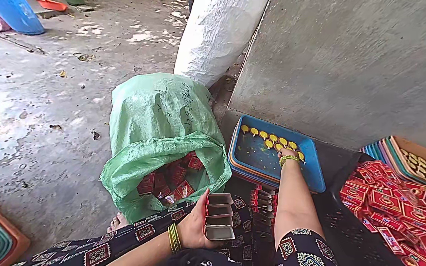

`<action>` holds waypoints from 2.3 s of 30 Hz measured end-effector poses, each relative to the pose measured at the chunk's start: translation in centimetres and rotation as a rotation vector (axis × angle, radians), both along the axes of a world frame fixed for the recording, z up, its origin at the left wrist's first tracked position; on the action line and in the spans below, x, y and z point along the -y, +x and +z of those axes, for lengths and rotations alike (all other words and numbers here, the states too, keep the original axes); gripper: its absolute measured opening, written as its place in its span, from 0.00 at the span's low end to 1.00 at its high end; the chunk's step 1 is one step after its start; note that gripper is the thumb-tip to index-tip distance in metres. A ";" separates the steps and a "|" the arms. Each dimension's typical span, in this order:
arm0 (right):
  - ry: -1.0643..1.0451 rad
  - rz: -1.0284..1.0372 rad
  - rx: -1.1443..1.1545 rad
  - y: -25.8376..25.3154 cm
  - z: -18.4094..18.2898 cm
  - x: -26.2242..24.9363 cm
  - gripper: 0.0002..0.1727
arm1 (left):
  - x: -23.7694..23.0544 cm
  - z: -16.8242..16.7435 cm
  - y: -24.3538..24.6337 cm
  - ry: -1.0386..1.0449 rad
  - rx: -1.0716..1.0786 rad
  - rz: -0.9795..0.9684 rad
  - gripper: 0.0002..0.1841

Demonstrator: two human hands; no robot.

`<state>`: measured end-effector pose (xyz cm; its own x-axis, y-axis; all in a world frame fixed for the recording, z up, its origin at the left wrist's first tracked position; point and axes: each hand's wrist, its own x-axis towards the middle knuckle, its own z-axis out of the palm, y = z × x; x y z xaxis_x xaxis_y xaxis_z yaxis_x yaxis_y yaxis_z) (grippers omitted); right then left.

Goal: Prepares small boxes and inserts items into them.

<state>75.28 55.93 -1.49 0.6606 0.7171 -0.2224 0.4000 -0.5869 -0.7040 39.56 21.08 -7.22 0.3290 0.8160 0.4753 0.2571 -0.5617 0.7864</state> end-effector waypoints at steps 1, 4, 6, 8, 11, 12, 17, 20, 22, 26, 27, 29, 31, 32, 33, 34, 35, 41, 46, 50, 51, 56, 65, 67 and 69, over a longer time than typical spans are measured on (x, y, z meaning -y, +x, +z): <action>-0.007 0.006 0.049 0.0 0.4 0.4 0.24 | 0.2 0.1 0.0 -0.013 0.000 0.003 0.80; -0.070 0.066 0.148 0.0 1.1 0.7 0.26 | 0.3 0.2 0.0 -0.047 0.005 0.001 0.81; -0.029 0.083 0.062 0.3 0.2 -0.1 0.29 | 0.4 0.2 0.0 -0.037 0.003 0.000 0.81; 0.019 0.065 -0.053 0.0 -0.1 -0.3 0.29 | 0.4 0.3 0.1 -0.037 -0.005 0.007 0.81; 0.145 -0.033 -0.252 -1.0 -0.6 -0.2 0.25 | 0.6 0.5 0.0 -0.062 -0.014 0.017 0.81; 0.204 -0.073 -0.315 -1.3 -0.8 -0.3 0.26 | 0.5 0.5 0.0 -0.072 -0.012 0.015 0.81; 0.264 -0.105 -0.169 -1.7 1.9 2.0 0.18 | 0.4 0.2 0.1 -0.073 0.007 0.020 0.81; 0.206 0.118 0.095 -1.6 4.4 4.5 0.15 | 0.4 0.4 0.0 -0.080 0.008 0.013 0.81; 0.284 0.322 0.283 -2.4 5.9 7.4 0.13 | 0.4 0.6 -0.1 -0.116 0.010 0.000 0.82; 0.739 0.748 0.414 -4.7 8.2 15.4 0.08 | 0.3 0.5 0.1 -0.130 0.012 0.004 0.82; 0.861 0.867 0.325 -5.5 8.8 17.4 0.07 | 0.2 0.5 0.1 -0.124 0.012 -0.002 0.82; 1.003 1.079 0.075 -7.4 10.1 21.0 0.06 | 0.1 0.4 0.1 -0.102 0.021 -0.002 0.82; 1.028 1.248 -0.093 -9.3 10.9 23.5 0.07 | 0.1 0.3 0.2 -0.089 0.023 -0.007 0.82; 1.022 1.322 -0.127 -10.2 10.9 24.4 0.07 | 0.1 0.4 0.2 -0.089 0.019 -0.013 0.82; 1.014 1.388 -0.132 -11.1 10.8 25.1 0.06 | 0.2 0.4 0.1 -0.086 0.017 -0.018 0.82; 1.004 1.449 -0.121 -12.0 10.6 25.6 0.05 | 0.2 0.4 0.1 -0.088 0.017 -0.020 0.82; 0.985 1.514 -0.106 -12.7 10.4 26.0 0.05 | 0.3 0.4 0.1 -0.084 0.023 -0.021 0.81; 0.786 1.829 0.079 -14.8 10.3 26.1 0.04 | 0.4 0.3 0.0 -0.045 0.034 -0.025 0.80; 0.662 1.429 0.212 -15.0 10.0 19.0 0.10 | 0.4 0.5 -0.1 -0.131 0.025 -0.026 0.81; 0.052 0.844 0.260 -15.3 6.3 6.6 0.18 | 0.3 0.6 -0.2 -0.161 0.017 -0.013 0.81; -0.069 0.750 0.204 -15.3 4.9 3.6 0.21 | 0.3 0.6 -0.2 -0.169 0.021 -0.010 0.81; -0.173 0.462 0.009 -16.3 0.7 -3.8 0.23 | -0.5 0.1 -0.4 -0.157 0.043 -0.030 0.81; 0.087 0.242 -0.032 -17.1 0.7 -4.8 0.28 | -0.7 0.2 -0.6 -0.206 0.065 -0.018 0.77; 0.098 0.390 0.223 -16.5 2.1 -3.2 0.24 | -0.6 0.2 -0.7 -0.201 0.055 -0.026 0.79; 0.213 0.572 0.377 -16.0 4.4 0.3 0.18 | -0.7 -0.2 -0.6 -0.161 0.054 -0.021 0.80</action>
<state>59.32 55.59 2.96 0.1726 0.9763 0.1303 0.8427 -0.0779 -0.5327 39.00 21.76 -7.46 0.3246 0.8760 0.3568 0.2012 -0.4325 0.8789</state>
